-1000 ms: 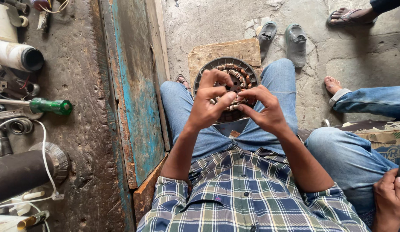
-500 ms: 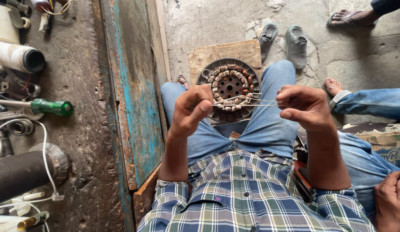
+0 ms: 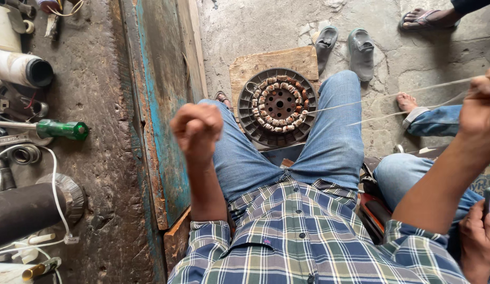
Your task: The person winds a thin wire around the slots of a circular motor stator held in their lap. They repeatedly thread the wire through the slots and pull it tight to secure the winding.
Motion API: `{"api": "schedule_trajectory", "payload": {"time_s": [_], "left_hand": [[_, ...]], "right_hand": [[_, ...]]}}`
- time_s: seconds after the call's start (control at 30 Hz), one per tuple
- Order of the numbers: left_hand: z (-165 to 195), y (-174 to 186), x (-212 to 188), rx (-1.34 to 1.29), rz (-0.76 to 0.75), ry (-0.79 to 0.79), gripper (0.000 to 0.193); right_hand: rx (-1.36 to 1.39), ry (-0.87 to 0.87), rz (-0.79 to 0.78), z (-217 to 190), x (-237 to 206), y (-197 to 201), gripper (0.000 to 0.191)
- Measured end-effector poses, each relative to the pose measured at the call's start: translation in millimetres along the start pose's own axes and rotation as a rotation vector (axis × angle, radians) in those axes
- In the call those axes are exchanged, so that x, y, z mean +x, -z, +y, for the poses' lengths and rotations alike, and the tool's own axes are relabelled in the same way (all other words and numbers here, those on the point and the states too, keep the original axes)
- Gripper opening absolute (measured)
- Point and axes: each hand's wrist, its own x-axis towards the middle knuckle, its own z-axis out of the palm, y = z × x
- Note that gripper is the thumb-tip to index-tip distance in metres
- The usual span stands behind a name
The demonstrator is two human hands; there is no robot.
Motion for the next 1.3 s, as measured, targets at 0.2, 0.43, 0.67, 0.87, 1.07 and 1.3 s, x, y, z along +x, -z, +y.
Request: {"api": "schedule_trajectory", "payload": {"time_s": [0.2,0.43,0.67,0.87,1.07,1.3], "left_hand": [[-51.8,-30.9,0.4,1.183,-0.414,-0.115,0.011],[-62.1,-50.8,8.2,1.313,-0.595,-0.078,0.018],[-68.9,-48.3,34.4,1.318,-0.810,-0.009,0.014],[-76.6,-52.2,51.3,1.240,-0.989,0.063,0.015],[-82.3,-56.7,47.0,1.192,-0.967,-0.055,0.020],[-73.6,-54.3,28.7,1.148,-0.826,-0.158,0.020]], "right_hand": [[-1.242,0.411,0.229,36.4,-14.1,-42.6,0.014],[-1.003,0.467,-0.598,53.3,-103.5,-201.6,0.028],[-0.964,0.307,-0.452,44.9,-108.4,-220.6,0.026],[-0.882,0.315,-0.426,57.2,-123.4,-214.9,0.030],[-0.886,0.356,-0.422,59.3,-125.7,-214.3,0.031],[-0.918,0.398,-0.456,55.6,-125.5,-218.1,0.032]]}}
